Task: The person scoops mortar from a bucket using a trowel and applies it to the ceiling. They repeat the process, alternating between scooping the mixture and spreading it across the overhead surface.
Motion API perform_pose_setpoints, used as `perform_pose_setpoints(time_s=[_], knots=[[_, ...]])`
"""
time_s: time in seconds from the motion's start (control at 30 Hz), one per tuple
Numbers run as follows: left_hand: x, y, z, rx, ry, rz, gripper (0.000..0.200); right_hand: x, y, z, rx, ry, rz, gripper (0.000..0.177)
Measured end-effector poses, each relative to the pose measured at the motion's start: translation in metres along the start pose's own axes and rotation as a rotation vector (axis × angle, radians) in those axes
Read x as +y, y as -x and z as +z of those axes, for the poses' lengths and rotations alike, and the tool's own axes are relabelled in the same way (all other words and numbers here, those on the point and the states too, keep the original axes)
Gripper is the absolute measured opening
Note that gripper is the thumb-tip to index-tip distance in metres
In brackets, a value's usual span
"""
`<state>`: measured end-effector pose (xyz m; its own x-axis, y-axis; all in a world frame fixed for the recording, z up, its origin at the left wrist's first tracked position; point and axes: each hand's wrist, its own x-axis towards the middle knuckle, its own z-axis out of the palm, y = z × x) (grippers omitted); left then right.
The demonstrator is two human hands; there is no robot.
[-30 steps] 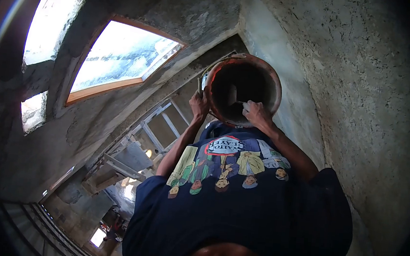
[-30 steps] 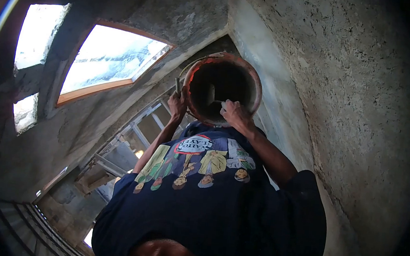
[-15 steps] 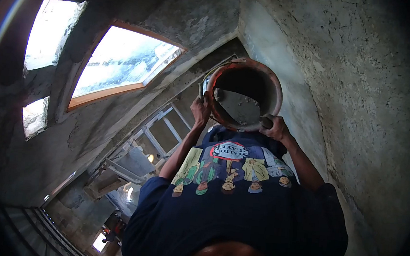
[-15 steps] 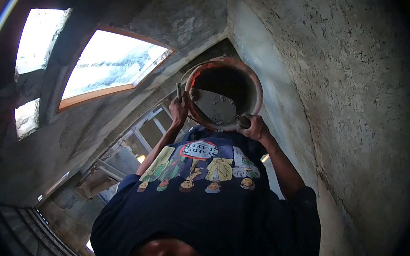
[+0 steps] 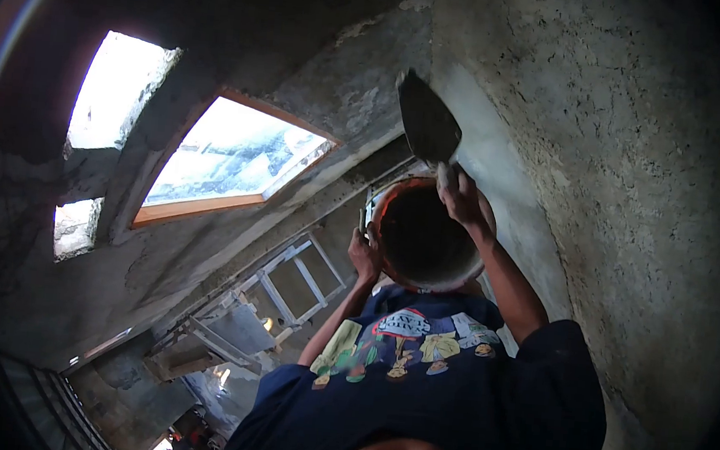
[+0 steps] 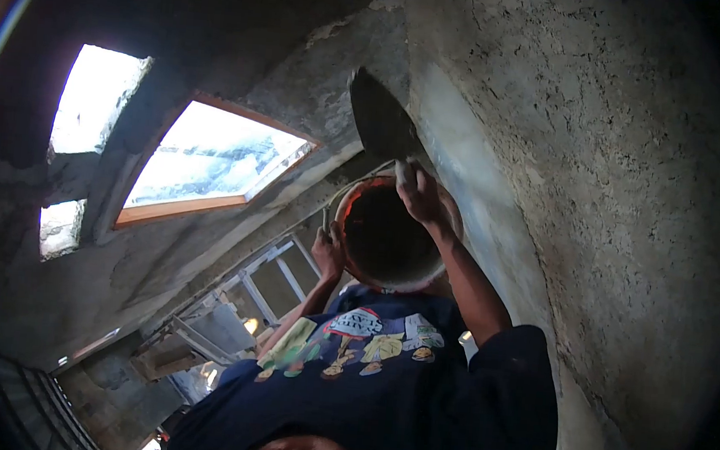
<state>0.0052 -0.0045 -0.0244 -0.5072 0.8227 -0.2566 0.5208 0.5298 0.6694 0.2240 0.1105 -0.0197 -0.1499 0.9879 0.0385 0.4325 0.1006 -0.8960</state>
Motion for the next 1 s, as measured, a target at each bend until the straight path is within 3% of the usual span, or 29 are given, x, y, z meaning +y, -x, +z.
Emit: perform_pose_setpoints(time_s=[0.03,0.1,0.13,0.2,0.33,0.43,0.5,0.53,0.6,0.63,0.73,0.77,0.8,0.9,0.97,1.0], knots=[[-0.004,0.0,0.008,0.077,-0.032,0.031,0.044,0.01,-0.018,0.01,0.006,-0.003,-0.006,0.024],[-0.002,0.003,0.016,0.161,-0.096,0.024,0.04,0.02,-0.062,0.029,0.199,0.11,-0.26,0.024],[-0.002,0.004,0.016,0.166,-0.094,0.026,0.04,0.007,-0.087,0.033,0.096,-0.49,0.147,0.026],[-0.002,0.003,0.019,0.165,-0.072,-0.038,0.042,-0.008,-0.125,0.043,0.149,-0.63,0.19,0.025],[-0.002,0.002,0.023,0.236,-0.049,0.003,0.041,-0.008,-0.197,0.065,0.229,-0.509,0.211,0.029],[0.004,0.004,0.018,0.211,-0.069,-0.036,0.039,0.009,-0.245,0.094,0.181,-0.47,0.361,0.034],[0.002,0.003,0.021,0.226,-0.043,-0.029,0.041,0.028,-0.269,0.124,0.397,0.358,-0.083,0.026],[-0.001,0.003,0.023,0.232,-0.045,-0.027,0.041,0.029,-0.278,0.132,0.399,0.352,-0.087,0.026],[-0.004,0.003,0.025,0.251,-0.062,-0.014,0.041,0.004,-0.296,0.136,0.466,-0.169,0.251,0.035],[-0.004,0.003,0.025,0.252,-0.056,-0.021,0.042,-0.008,-0.3,0.139,0.5,-0.231,0.288,0.036],[-0.003,0.004,0.026,0.27,-0.063,-0.004,0.043,-0.005,-0.324,0.164,0.549,-0.029,0.087,0.04],[0.0,0.004,0.024,0.258,-0.068,-0.023,0.043,-0.022,-0.326,0.161,0.46,-0.168,0.165,0.045],[-0.002,0.004,0.026,0.258,-0.067,-0.02,0.043,-0.021,-0.335,0.172,0.391,-0.104,0.067,0.053],[-0.004,0.003,0.028,0.278,-0.075,-0.022,0.042,-0.033,-0.348,0.217,0.218,-0.182,0.188,0.062],[-0.001,0.002,0.027,0.291,-0.066,-0.02,0.042,-0.023,-0.352,0.256,0.495,-0.054,-0.086,0.055],[-0.002,0.002,0.028,0.293,-0.061,-0.02,0.042,-0.023,-0.346,0.259,0.494,-0.051,-0.091,0.055]])
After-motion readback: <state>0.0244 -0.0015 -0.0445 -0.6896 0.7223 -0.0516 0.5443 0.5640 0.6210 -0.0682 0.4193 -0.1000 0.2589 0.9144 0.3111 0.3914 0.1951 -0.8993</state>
